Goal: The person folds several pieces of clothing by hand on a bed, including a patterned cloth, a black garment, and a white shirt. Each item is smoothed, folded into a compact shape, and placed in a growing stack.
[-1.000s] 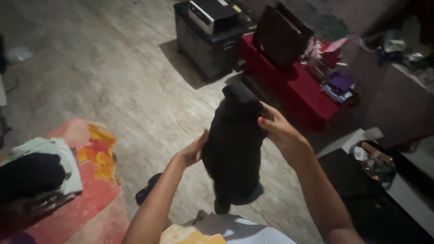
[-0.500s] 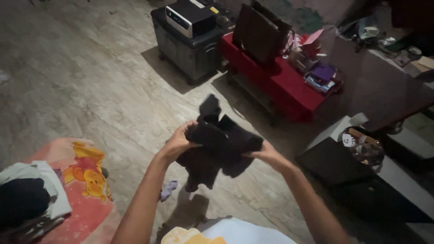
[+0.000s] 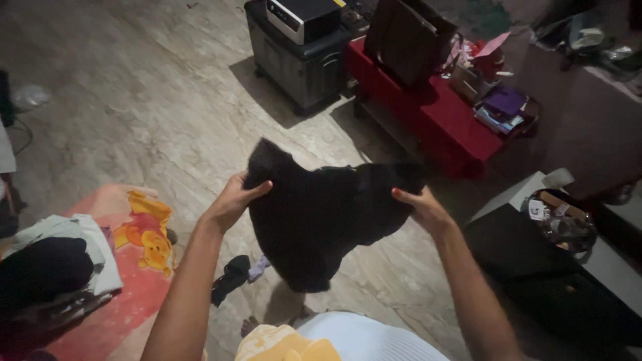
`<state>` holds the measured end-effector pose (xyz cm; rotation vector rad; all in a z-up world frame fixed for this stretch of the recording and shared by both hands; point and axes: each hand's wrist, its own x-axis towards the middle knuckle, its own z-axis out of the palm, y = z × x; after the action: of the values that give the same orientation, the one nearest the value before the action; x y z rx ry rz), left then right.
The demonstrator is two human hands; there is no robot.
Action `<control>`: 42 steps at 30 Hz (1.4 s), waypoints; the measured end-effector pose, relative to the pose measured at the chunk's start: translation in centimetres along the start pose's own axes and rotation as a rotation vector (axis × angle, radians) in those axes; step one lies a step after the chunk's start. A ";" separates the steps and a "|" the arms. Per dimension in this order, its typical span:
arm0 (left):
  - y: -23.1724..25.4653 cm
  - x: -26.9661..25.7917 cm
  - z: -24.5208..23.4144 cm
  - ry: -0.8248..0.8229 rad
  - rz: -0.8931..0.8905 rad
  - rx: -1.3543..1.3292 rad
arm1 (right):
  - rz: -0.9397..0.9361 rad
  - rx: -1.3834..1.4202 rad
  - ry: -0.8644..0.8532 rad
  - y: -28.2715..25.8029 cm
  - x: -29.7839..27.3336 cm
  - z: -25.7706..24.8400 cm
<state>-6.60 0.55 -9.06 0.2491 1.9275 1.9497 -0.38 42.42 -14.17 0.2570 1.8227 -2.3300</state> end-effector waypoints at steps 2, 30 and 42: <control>-1.3 -0.1 -0.3 0.061 -0.084 -0.199 | -0.014 -0.127 0.023 -3.1 -1.8 0.9; 6.8 -1.0 10.6 0.087 0.673 0.191 | -0.541 -0.406 -0.489 -9.5 -2.1 14.9; 10.6 -7.5 7.6 0.653 0.752 0.336 | -1.552 -0.629 0.129 -7.8 -2.9 19.4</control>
<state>1.64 4.80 2.83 0.5474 2.9143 2.3345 -0.06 25.50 -1.52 -1.6399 3.3054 -1.9405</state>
